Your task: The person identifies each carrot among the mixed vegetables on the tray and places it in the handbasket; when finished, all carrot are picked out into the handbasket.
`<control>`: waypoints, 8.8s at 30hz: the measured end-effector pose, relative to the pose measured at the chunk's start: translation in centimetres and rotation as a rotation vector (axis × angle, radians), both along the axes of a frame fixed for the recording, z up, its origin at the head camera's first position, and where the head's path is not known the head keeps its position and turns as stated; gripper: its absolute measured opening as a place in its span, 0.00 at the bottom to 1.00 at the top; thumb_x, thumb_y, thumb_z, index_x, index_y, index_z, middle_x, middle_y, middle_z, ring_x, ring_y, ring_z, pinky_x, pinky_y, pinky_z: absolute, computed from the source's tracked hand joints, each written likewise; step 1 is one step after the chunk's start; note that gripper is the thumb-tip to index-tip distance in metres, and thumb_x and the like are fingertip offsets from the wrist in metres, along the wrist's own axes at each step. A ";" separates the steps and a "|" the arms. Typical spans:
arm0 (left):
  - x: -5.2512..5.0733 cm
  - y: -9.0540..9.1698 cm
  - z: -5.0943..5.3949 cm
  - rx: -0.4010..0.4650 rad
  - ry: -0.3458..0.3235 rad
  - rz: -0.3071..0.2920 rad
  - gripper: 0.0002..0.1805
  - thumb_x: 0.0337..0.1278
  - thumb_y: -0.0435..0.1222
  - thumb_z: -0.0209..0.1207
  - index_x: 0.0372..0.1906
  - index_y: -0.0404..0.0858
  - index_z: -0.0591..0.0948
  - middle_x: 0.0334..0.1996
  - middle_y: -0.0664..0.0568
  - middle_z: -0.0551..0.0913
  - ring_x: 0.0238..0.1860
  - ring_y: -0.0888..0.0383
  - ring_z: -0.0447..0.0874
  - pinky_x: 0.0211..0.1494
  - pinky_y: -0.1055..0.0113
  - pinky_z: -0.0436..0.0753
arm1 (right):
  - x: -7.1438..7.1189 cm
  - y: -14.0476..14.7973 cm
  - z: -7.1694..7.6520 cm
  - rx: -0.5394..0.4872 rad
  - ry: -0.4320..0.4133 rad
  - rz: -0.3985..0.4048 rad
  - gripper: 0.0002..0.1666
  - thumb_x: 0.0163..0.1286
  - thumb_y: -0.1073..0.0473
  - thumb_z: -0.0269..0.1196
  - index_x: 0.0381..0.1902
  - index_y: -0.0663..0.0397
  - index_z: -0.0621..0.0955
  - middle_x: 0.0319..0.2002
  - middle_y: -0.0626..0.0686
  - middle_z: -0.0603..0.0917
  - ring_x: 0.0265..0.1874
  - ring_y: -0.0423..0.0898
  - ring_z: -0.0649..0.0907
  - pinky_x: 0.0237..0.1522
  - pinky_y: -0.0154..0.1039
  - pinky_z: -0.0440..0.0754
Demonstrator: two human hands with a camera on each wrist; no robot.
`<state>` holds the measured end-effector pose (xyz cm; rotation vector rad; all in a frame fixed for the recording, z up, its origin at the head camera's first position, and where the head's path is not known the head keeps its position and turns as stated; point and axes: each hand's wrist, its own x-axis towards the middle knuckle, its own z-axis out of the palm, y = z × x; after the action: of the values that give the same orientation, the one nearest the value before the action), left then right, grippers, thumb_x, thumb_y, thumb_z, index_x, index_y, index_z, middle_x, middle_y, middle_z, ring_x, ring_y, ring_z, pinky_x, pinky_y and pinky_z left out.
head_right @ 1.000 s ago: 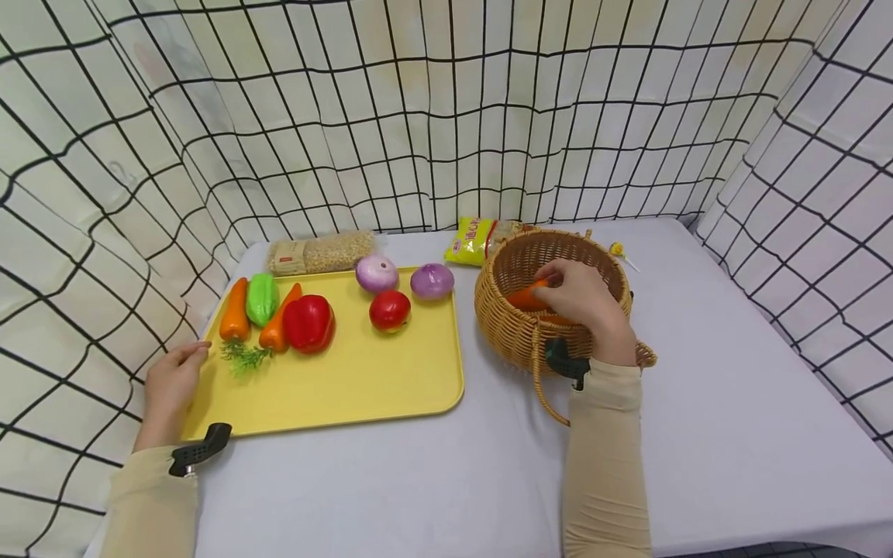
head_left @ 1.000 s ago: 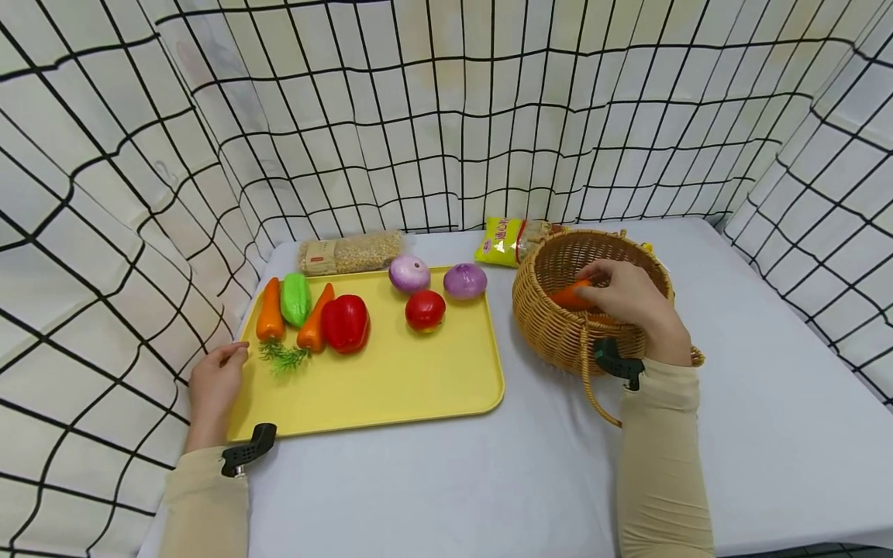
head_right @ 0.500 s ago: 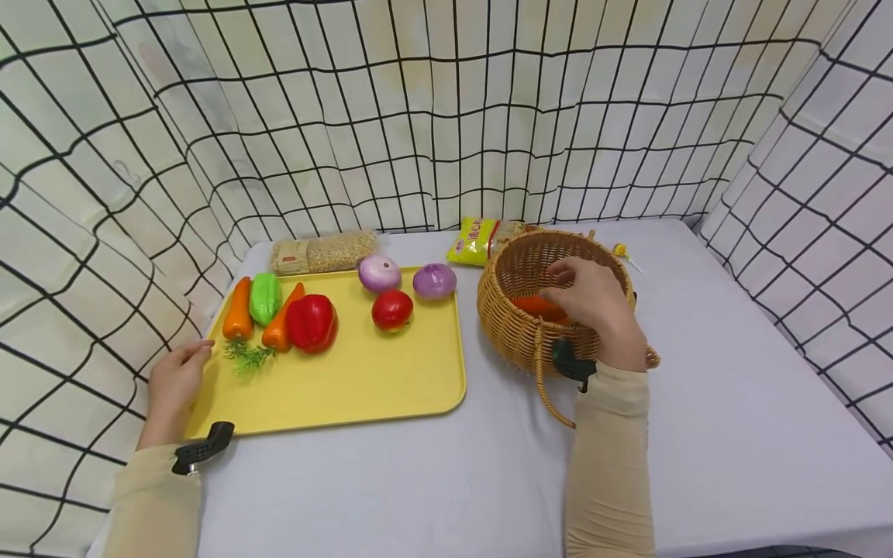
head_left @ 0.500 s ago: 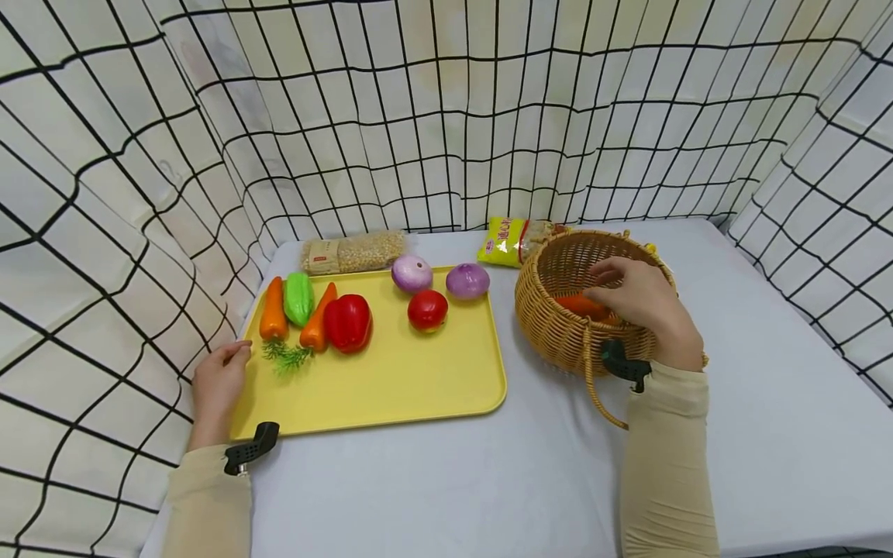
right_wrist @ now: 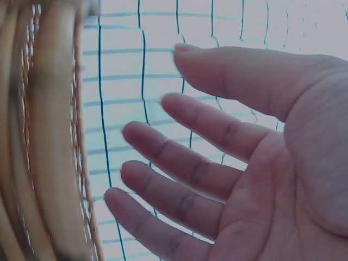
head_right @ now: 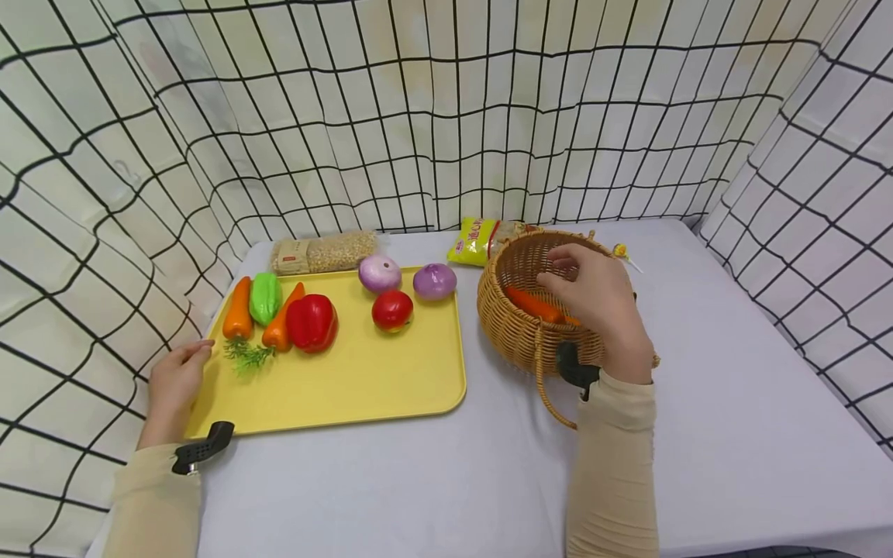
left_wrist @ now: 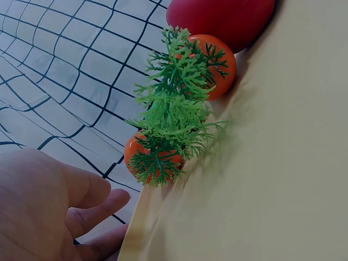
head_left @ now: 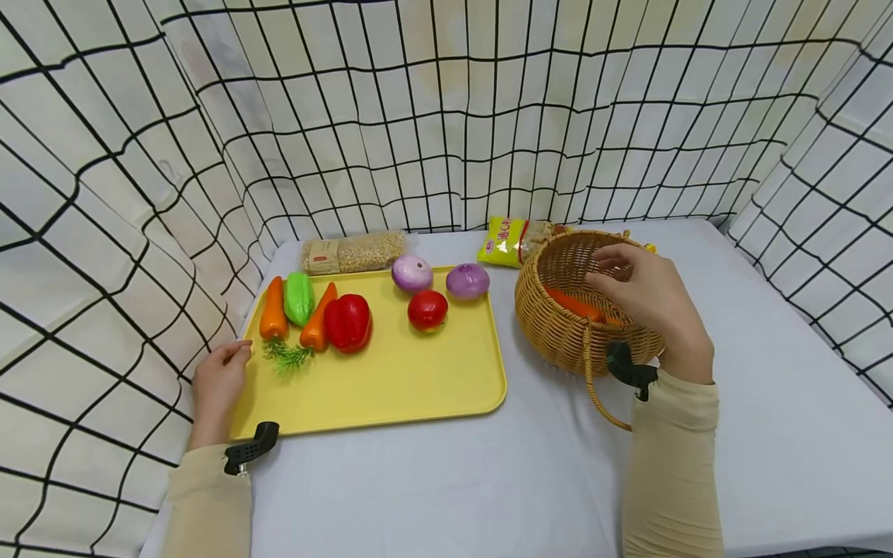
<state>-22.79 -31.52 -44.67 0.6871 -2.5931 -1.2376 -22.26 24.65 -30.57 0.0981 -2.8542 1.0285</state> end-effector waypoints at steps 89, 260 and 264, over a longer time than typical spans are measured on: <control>-0.5 -0.2 -0.2 0.061 0.029 0.097 0.24 0.73 0.42 0.46 0.61 0.30 0.76 0.62 0.37 0.75 0.60 0.46 0.70 0.43 0.74 0.65 | -4.5 -38.1 -10.2 -0.081 -0.111 0.237 0.33 0.59 0.44 0.71 0.62 0.39 0.78 0.45 0.40 0.83 0.36 0.36 0.77 0.37 0.29 0.75; -0.3 0.2 -0.1 -0.028 0.017 0.034 0.24 0.73 0.44 0.46 0.60 0.31 0.78 0.61 0.37 0.76 0.61 0.43 0.70 0.53 0.61 0.66 | -3.3 7.6 -1.0 -0.071 -0.123 0.058 0.31 0.71 0.43 0.58 0.61 0.59 0.73 0.56 0.62 0.76 0.41 0.44 0.81 0.38 0.31 0.79; -0.3 0.1 -0.2 -0.027 0.030 0.038 0.24 0.73 0.43 0.46 0.60 0.31 0.77 0.60 0.37 0.77 0.62 0.43 0.70 0.54 0.60 0.67 | -3.3 7.5 -1.0 -0.048 -0.127 0.073 0.31 0.71 0.42 0.58 0.61 0.59 0.73 0.54 0.63 0.77 0.42 0.48 0.81 0.38 0.33 0.79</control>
<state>-23.13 -31.39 -44.84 0.7036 -2.5562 -1.1899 -25.54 32.17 -31.56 0.1388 -2.9565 1.1567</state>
